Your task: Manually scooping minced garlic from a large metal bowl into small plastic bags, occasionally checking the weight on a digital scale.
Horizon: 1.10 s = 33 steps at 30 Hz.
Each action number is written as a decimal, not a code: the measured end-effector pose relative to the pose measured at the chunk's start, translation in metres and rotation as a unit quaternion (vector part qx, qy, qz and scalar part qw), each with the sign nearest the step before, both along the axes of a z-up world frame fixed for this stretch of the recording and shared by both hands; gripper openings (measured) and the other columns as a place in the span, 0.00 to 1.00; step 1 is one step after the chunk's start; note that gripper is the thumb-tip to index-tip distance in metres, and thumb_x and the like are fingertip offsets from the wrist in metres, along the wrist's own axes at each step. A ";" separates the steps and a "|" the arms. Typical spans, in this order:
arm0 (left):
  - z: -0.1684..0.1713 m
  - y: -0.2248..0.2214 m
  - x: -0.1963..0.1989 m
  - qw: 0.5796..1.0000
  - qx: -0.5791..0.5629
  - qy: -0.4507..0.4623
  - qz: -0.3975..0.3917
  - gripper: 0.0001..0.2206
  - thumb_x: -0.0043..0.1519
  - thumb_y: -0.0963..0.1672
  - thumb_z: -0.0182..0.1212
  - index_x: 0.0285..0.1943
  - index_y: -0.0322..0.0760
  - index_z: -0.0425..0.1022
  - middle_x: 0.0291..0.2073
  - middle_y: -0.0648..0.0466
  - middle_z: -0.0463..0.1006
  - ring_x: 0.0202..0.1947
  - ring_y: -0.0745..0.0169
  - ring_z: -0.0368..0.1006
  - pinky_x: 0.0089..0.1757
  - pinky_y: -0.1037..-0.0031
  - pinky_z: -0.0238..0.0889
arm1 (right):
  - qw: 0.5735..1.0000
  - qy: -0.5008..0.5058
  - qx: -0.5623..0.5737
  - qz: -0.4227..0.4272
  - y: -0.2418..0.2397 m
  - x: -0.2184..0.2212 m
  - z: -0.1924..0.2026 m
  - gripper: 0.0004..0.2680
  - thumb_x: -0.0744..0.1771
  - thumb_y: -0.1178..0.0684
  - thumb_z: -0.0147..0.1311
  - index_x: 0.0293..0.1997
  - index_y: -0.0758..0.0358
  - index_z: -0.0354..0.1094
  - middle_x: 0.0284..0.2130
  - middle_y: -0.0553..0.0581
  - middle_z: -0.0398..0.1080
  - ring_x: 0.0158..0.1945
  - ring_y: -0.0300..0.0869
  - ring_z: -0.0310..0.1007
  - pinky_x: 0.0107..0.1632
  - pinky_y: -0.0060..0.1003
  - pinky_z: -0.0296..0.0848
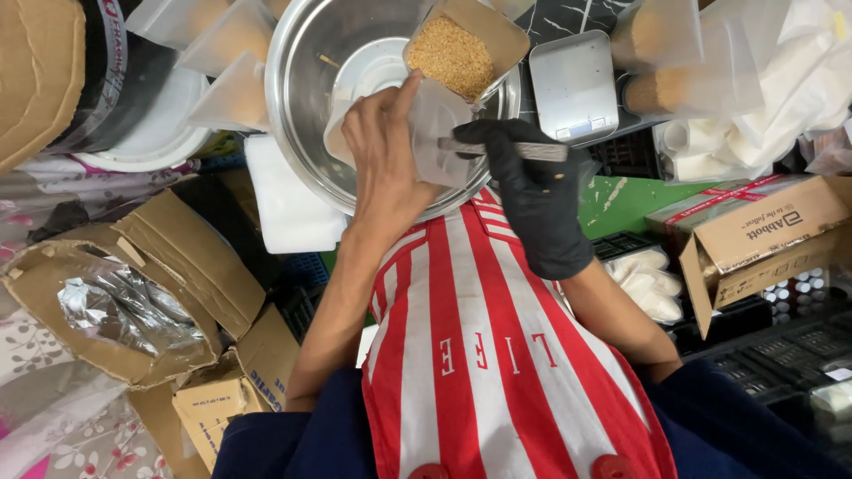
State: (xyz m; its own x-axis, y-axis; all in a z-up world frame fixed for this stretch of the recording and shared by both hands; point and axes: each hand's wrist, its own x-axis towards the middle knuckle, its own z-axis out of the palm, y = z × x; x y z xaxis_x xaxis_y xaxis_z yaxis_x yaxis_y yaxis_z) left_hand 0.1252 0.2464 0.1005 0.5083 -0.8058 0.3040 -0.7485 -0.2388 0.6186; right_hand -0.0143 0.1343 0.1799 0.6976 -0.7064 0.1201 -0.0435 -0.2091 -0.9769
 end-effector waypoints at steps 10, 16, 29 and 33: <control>-0.003 -0.002 0.017 0.995 0.066 0.053 0.061 0.55 0.54 0.52 0.86 0.84 0.51 0.43 0.63 0.47 0.61 0.61 0.46 0.58 0.56 0.60 0.54 | 0.992 -0.016 0.018 -0.120 -0.017 -0.016 0.003 0.11 0.75 0.51 0.46 0.48 0.68 0.73 0.44 0.61 0.79 0.31 0.37 0.63 0.39 0.31 0.66; 0.003 -0.007 0.019 0.991 0.036 0.099 0.079 0.51 0.56 0.45 0.81 0.83 0.49 0.43 0.64 0.47 0.62 0.63 0.45 0.58 0.61 0.56 0.54 | 0.980 -0.046 0.033 -0.193 -0.028 -0.022 -0.005 0.10 0.74 0.49 0.51 0.45 0.65 0.73 0.39 0.57 0.78 0.27 0.39 0.65 0.33 0.33 0.65; 0.026 0.004 0.001 0.962 -0.056 0.262 0.047 0.44 0.59 0.41 0.76 0.81 0.48 0.49 0.67 0.48 0.62 0.69 0.48 0.58 0.65 0.54 0.60 | 0.941 0.134 -0.305 0.052 -0.063 -0.024 -0.026 0.14 0.73 0.65 0.54 0.66 0.53 0.72 0.56 0.61 0.75 0.51 0.54 0.71 0.53 0.48 0.68; 0.037 0.004 -0.011 0.910 -0.093 0.395 -0.090 0.43 0.59 0.41 0.76 0.81 0.46 0.49 0.73 0.42 0.54 0.76 0.39 0.58 0.72 0.52 0.60 | 0.985 -0.004 -0.168 -0.041 -0.062 -0.035 -0.002 0.07 0.77 0.62 0.47 0.59 0.71 0.72 0.52 0.63 0.76 0.40 0.46 0.70 0.46 0.40 0.70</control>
